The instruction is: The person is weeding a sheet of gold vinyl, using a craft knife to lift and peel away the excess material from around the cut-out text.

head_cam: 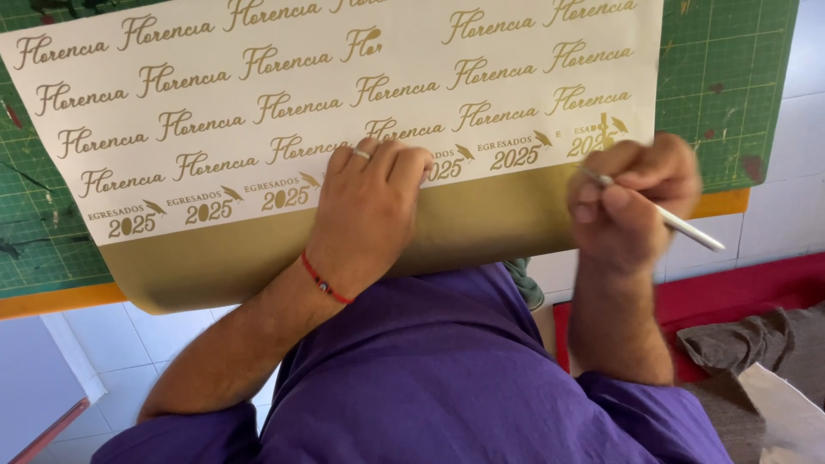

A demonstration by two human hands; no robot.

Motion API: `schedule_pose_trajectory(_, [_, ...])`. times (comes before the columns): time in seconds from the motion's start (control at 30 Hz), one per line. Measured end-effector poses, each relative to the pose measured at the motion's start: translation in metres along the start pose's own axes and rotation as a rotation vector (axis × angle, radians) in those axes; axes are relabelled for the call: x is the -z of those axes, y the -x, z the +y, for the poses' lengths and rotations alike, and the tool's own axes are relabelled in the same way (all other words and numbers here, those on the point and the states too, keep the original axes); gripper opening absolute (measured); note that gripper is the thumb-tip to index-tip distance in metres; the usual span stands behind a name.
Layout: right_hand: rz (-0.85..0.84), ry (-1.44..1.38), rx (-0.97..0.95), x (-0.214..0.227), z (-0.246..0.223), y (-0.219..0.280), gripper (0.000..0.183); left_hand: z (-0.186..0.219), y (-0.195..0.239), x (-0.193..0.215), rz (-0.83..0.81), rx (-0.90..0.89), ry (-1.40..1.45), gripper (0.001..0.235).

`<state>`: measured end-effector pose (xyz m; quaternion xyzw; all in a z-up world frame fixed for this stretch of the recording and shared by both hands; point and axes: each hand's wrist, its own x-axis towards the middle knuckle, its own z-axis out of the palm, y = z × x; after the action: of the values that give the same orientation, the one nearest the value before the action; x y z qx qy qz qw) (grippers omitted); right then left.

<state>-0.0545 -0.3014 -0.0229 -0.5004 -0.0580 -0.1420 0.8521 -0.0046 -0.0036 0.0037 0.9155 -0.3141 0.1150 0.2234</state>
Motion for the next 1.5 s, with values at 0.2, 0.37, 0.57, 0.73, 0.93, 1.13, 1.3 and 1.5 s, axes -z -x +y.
schedule_pose_trajectory(0.2, [0.049,0.482,-0.007,-0.011,-0.018,0.01,0.024,0.014,0.034,0.036,-0.052,-0.077,-0.026,0.012])
schedule_pose_trajectory(0.37, [0.055,0.63,-0.087,-0.029,-0.011,0.026,0.028,0.015,0.063,0.032,-0.115,-0.085,0.038,0.022])
schedule_pose_trajectory(0.57, [-0.187,0.856,-0.18,-0.093,0.016,0.034,0.015,0.001,0.078,0.025,-0.094,-0.151,0.142,0.022])
schedule_pose_trajectory(0.73, [-0.298,0.878,-0.08,-0.123,0.035,0.022,0.019,-0.008,0.068,0.054,0.047,-0.175,0.178,0.029])
schedule_pose_trajectory(0.93, [-0.354,1.042,-0.053,-0.129,0.067,0.018,0.017,-0.051,0.071,0.044,0.065,0.056,0.16,0.011])
schedule_pose_trajectory(1.13, [-0.372,1.059,-0.09,-0.13,0.066,0.02,0.015,-0.053,0.056,0.047,0.056,0.077,0.193,0.012])
schedule_pose_trajectory(1.3, [-0.383,1.044,-0.055,-0.132,0.068,0.02,0.015,-0.051,0.06,0.037,0.054,0.026,0.119,0.019])
schedule_pose_trajectory(1.5, [-0.401,1.057,-0.047,-0.127,0.07,0.022,0.017,-0.051,0.059,0.032,0.052,-0.028,0.079,0.025])
